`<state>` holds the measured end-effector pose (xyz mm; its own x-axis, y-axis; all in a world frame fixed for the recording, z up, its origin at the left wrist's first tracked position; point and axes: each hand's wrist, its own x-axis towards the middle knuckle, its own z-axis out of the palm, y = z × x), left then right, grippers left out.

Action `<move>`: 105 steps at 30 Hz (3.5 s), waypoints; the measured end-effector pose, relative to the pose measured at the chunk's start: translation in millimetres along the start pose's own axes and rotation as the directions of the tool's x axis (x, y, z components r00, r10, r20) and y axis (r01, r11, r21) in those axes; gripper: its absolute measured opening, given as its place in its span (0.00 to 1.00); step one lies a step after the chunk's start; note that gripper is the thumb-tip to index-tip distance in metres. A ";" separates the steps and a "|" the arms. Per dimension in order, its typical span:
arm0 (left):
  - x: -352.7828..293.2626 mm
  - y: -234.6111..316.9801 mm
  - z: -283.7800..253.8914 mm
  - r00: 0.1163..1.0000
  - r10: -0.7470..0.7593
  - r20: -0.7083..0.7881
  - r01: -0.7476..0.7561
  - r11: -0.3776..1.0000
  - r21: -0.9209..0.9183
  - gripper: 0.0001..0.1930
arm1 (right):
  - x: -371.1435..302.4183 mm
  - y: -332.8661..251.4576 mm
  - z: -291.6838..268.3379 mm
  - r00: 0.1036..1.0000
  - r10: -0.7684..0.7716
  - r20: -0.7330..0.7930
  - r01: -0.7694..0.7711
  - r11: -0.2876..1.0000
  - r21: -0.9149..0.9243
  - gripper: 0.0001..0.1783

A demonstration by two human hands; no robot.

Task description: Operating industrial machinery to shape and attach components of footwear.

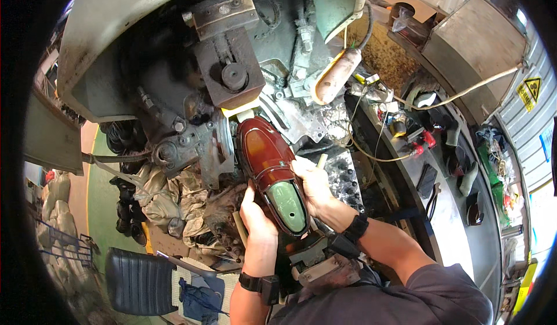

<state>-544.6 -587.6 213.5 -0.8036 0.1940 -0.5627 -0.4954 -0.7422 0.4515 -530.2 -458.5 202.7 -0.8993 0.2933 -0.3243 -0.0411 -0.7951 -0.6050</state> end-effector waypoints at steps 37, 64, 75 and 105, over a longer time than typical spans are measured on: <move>48.3 -23.8 -34.5 0.986 0.047 0.161 -0.026 0.991 -0.130 0.22 | 24.8 24.5 -24.1 0.995 -0.093 0.038 0.091 0.995 0.052 0.20; 32.2 -33.6 -38.0 0.982 0.187 0.007 -0.187 0.982 -0.011 0.20 | 2.4 4.9 -13.1 0.999 -0.029 -0.037 0.028 0.999 -0.021 0.04; 30.3 -23.5 -26.2 0.992 0.119 -0.039 -0.118 0.993 0.019 0.22 | 12.1 5.5 -10.0 0.998 -0.017 -0.062 0.014 0.999 -0.040 0.06; 43.8 -26.8 -34.3 0.980 0.065 0.190 -0.038 0.989 -0.142 0.23 | 20.9 14.7 -24.4 0.994 0.099 0.041 -0.102 0.992 0.076 0.16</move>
<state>-555.2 -581.2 152.9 -0.8821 0.2634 -0.3906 -0.4123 -0.8327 0.3697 -538.9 -451.2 169.3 -0.9161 0.1911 -0.3525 0.0179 -0.8587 -0.5122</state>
